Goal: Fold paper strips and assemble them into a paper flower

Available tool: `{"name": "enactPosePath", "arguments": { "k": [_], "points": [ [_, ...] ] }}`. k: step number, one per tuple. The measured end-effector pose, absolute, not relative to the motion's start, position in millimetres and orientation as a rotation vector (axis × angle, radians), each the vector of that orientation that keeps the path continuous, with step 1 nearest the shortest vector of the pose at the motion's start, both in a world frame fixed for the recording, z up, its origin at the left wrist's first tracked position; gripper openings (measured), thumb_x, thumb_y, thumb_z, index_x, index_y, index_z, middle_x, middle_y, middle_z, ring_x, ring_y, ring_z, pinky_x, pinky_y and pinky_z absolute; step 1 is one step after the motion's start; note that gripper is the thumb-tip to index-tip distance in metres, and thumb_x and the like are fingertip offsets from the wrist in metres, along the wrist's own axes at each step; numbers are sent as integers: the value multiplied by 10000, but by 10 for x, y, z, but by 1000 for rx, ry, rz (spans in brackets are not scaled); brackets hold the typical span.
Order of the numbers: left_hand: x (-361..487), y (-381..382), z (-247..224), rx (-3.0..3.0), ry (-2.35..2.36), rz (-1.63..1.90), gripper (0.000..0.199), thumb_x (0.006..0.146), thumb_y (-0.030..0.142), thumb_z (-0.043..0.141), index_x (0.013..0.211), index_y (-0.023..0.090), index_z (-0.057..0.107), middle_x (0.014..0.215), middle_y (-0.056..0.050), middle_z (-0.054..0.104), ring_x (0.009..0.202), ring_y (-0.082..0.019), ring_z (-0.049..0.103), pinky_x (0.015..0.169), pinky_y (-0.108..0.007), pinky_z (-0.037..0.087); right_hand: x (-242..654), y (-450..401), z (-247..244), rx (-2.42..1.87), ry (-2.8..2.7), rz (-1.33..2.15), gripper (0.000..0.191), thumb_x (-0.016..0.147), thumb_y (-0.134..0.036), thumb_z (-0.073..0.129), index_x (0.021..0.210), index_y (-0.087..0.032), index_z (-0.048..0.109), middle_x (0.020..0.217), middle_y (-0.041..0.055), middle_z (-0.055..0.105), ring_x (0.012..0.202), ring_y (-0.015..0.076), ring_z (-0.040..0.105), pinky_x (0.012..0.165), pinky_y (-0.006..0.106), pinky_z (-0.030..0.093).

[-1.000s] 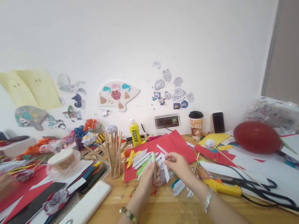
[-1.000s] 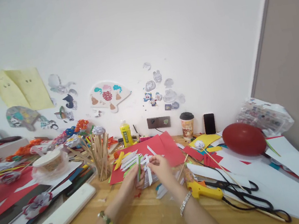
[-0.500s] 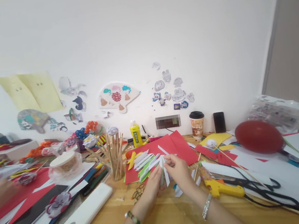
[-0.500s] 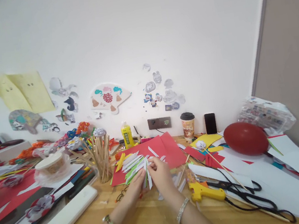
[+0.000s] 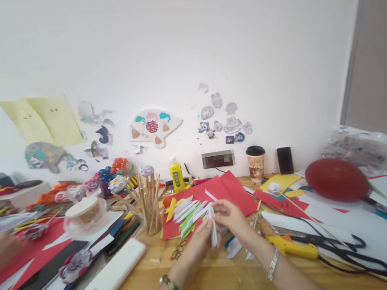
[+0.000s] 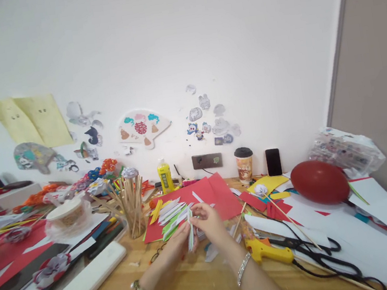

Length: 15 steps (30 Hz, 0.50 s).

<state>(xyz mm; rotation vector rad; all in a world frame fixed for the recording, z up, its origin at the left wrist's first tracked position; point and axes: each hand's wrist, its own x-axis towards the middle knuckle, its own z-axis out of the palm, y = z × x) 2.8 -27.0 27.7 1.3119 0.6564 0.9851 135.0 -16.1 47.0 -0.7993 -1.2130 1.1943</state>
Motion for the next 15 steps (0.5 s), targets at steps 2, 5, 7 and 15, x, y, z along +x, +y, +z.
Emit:
{"name": "enactPosePath", "arguments": {
  "k": [2, 5, 7, 15],
  "points": [
    [33, -295, 304, 1224, 582, 920, 340, 813, 516, 461, 762, 184, 510, 514, 16, 510, 450, -105, 418, 477, -230, 333, 1368, -182, 480, -764, -1202, 1251, 433, 584, -327, 726, 977, -201, 596, 889, 33, 630, 699, 141, 594, 598, 248, 474],
    [54, -311, 322, 1147, 493, 818, 361, 779, 550, 490, 727, 194, 459, 509, 28, 477, 421, -95, 406, 426, -218, 315, 1401, -228, 501, -754, -1302, 1365, 451, 651, -402, 687, 1047, -199, 610, 800, 18, 640, 671, 140, 598, 645, 277, 483],
    [67, -319, 335, 1133, 492, 821, 381, 765, 561, 504, 692, 198, 415, 512, 36, 460, 408, -81, 391, 401, -200, 280, 1422, -250, 510, -754, -1374, 1403, 419, 699, -448, 641, 1019, -178, 639, 738, 20, 643, 680, 155, 604, 698, 309, 481],
    [28, -315, 386, 1118, 563, 761, 402, 753, 545, 542, 673, 197, 358, 471, 110, 266, 375, -24, 136, 374, -160, 89, 1388, -248, 484, -685, -1393, 1259, 396, 731, -507, 597, 902, -161, 685, 769, 40, 660, 730, 169, 590, 784, 321, 444]
  ]
}}
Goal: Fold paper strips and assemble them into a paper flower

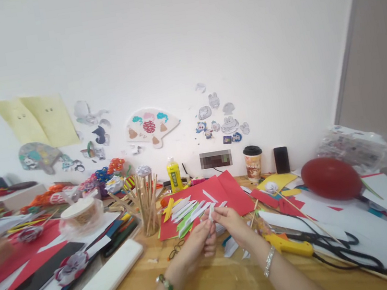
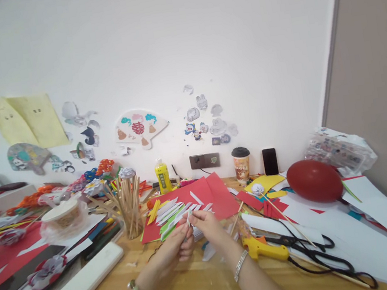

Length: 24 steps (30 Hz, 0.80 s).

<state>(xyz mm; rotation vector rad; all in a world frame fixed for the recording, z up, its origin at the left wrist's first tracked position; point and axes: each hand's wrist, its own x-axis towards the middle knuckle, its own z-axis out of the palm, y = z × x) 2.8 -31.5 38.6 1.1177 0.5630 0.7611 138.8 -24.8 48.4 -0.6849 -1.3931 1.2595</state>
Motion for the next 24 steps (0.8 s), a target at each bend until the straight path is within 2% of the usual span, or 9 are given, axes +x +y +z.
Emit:
{"name": "enactPosePath", "arguments": {
  "k": [3, 7, 14, 18, 21, 24],
  "points": [
    [16, -282, 359, 1103, 570, 774, 374, 761, 546, 529, 730, 189, 421, 472, 102, 314, 361, -24, 196, 377, -168, 117, 1360, -219, 455, -750, -1360, 1210, 412, 714, -539, 597, 803, -149, 695, 599, 7, 601, 580, 135, 534, 640, 268, 442],
    [7, -241, 317, 1227, 603, 811, 379, 769, 530, 525, 793, 153, 494, 526, 58, 448, 373, -35, 316, 370, -182, 147, 1362, -165, 402, -786, -1288, 1201, 456, 719, -568, 571, 809, -135, 685, 486, -24, 522, 481, 109, 469, 532, 236, 396],
    [86, -142, 178, 1546, 789, 991, 473, 734, 628, 474, 627, 169, 433, 492, 76, 398, 376, -43, 340, 378, -192, 229, 1344, -116, 373, -852, -1226, 1029, 469, 689, -589, 574, 740, -133, 669, 604, 17, 593, 599, 147, 514, 582, 261, 417],
    [119, -117, 117, 1498, 764, 1037, 482, 694, 645, 510, 623, 188, 372, 482, 95, 368, 350, -30, 293, 361, -188, 209, 1337, -143, 404, -877, -1242, 1000, 439, 697, -557, 585, 757, -128, 662, 636, 21, 594, 628, 148, 514, 594, 257, 413],
    [103, -153, 138, 1367, 659, 972, 424, 717, 577, 555, 715, 184, 397, 509, 90, 418, 372, -27, 313, 376, -174, 216, 1338, -170, 430, -877, -1272, 1032, 407, 721, -528, 575, 747, -128, 648, 652, 17, 591, 630, 141, 509, 601, 251, 406],
    [77, -178, 175, 1344, 593, 938, 408, 765, 516, 542, 952, 172, 427, 495, 84, 476, 357, -35, 330, 376, -168, 217, 1333, -194, 465, -840, -1314, 1046, 388, 745, -514, 549, 739, -135, 631, 661, 14, 589, 655, 145, 513, 627, 252, 405]
  ]
}}
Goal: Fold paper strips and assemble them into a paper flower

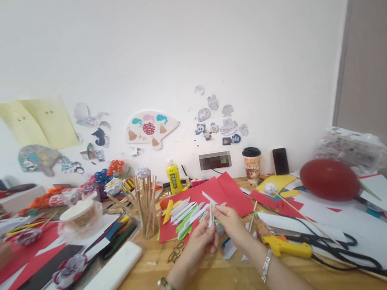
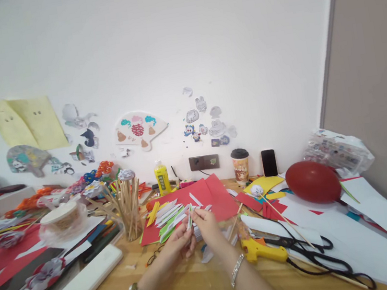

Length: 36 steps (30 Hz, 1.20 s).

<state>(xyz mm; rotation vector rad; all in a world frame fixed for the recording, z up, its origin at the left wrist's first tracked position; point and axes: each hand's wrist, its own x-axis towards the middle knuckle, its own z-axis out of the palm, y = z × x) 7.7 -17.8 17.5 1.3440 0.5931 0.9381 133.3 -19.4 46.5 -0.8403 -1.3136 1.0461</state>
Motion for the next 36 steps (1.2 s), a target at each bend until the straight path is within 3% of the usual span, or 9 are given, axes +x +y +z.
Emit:
{"name": "enactPosePath", "arguments": {
  "k": [4, 10, 15, 21, 27, 32, 36],
  "points": [
    [61, -142, 186, 1495, 729, 985, 569, 719, 595, 527, 1056, 150, 416, 388, 119, 424, 272, -44, 285, 322, -171, 177, 1334, -220, 524, -843, -1448, 971, 370, 790, -491, 491, 701, -147, 596, 642, -3, 557, 645, 136, 492, 618, 242, 387],
    [18, -113, 198, 1633, 914, 981, 445, 708, 602, 513, 801, 170, 463, 417, 102, 446, 286, -39, 303, 309, -168, 200, 1419, -142, 500, -1060, -1576, 616, 350, 803, -402, 459, 542, -173, 424, 531, -49, 379, 528, 100, 361, 506, 219, 276],
    [-53, -65, 180, 1654, 885, 802, 460, 737, 623, 452, 691, 165, 472, 451, 59, 483, 320, -50, 346, 309, -169, 222, 1524, -85, 506, -1001, -1552, 789, 387, 800, -466, 424, 555, -170, 468, 526, -29, 447, 516, 113, 423, 510, 226, 313],
    [-60, -70, 163, 1763, 1038, 947, 470, 764, 624, 405, 674, 168, 476, 435, 61, 471, 314, -58, 327, 323, -181, 227, 1568, -101, 584, -1005, -1502, 906, 359, 751, -479, 506, 587, -160, 516, 553, -16, 500, 530, 119, 458, 523, 230, 343],
    [-26, -181, 290, 1550, 684, 768, 436, 733, 580, 510, 747, 145, 524, 567, -2, 587, 455, -94, 484, 463, -213, 336, 1613, -160, 618, -886, -1677, 999, 351, 775, -439, 517, 568, -155, 505, 538, -27, 493, 526, 100, 448, 525, 214, 336],
    [27, -169, 273, 1513, 718, 905, 454, 764, 602, 446, 740, 154, 518, 503, 51, 455, 410, -64, 322, 441, -213, 242, 1538, -192, 619, -861, -1734, 1027, 323, 786, -398, 516, 572, -156, 509, 522, -36, 490, 516, 92, 431, 511, 205, 320],
    [27, -105, 182, 1729, 882, 959, 504, 753, 654, 395, 606, 175, 450, 497, 57, 375, 463, -87, 319, 474, -227, 262, 1520, -180, 632, -982, -1677, 922, 249, 739, -339, 556, 572, -157, 530, 508, -36, 500, 515, 102, 448, 505, 210, 327]
  ]
}}
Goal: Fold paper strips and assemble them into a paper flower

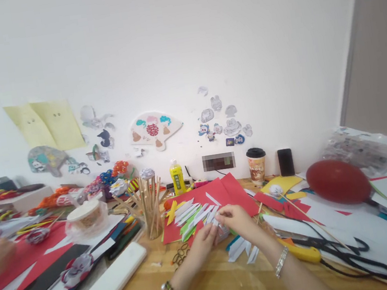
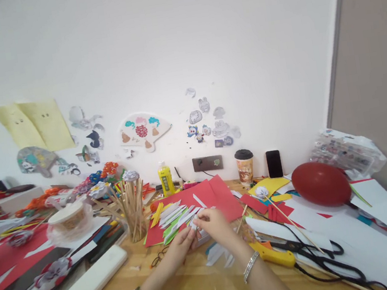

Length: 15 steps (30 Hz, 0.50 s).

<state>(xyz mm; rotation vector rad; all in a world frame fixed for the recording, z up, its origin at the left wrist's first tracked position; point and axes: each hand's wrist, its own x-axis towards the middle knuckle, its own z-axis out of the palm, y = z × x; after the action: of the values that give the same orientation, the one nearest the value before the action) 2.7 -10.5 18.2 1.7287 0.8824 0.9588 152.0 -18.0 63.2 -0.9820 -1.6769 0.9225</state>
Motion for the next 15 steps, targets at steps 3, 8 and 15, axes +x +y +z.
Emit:
{"name": "enactPosePath", "arguments": {
  "k": [3, 8, 15],
  "points": [
    [22, -91, 152, 1827, 932, 951, 505, 785, 634, 349, 595, 177, 446, 513, 47, 391, 493, -102, 360, 510, -236, 298, 1541, -195, 644, -1022, -1704, 873, 205, 730, -293, 554, 579, -154, 535, 519, -31, 521, 523, 105, 464, 515, 210, 340],
    [51, -144, 225, 1833, 906, 955, 463, 812, 577, 340, 602, 177, 444, 534, 43, 393, 504, -108, 374, 519, -233, 314, 1548, -215, 634, -1013, -1799, 831, 184, 739, -263, 537, 592, -153, 555, 554, -30, 521, 562, 106, 472, 534, 206, 341],
    [91, -271, 307, 2011, 1092, 1002, 361, 857, 423, 337, 744, 167, 564, 748, -45, 613, 704, -182, 521, 676, -279, 396, 1508, -149, 559, -1215, -1677, 921, 263, 729, -334, 540, 537, -156, 565, 446, -27, 524, 411, 99, 449, 461, 217, 341]
  ]
}}
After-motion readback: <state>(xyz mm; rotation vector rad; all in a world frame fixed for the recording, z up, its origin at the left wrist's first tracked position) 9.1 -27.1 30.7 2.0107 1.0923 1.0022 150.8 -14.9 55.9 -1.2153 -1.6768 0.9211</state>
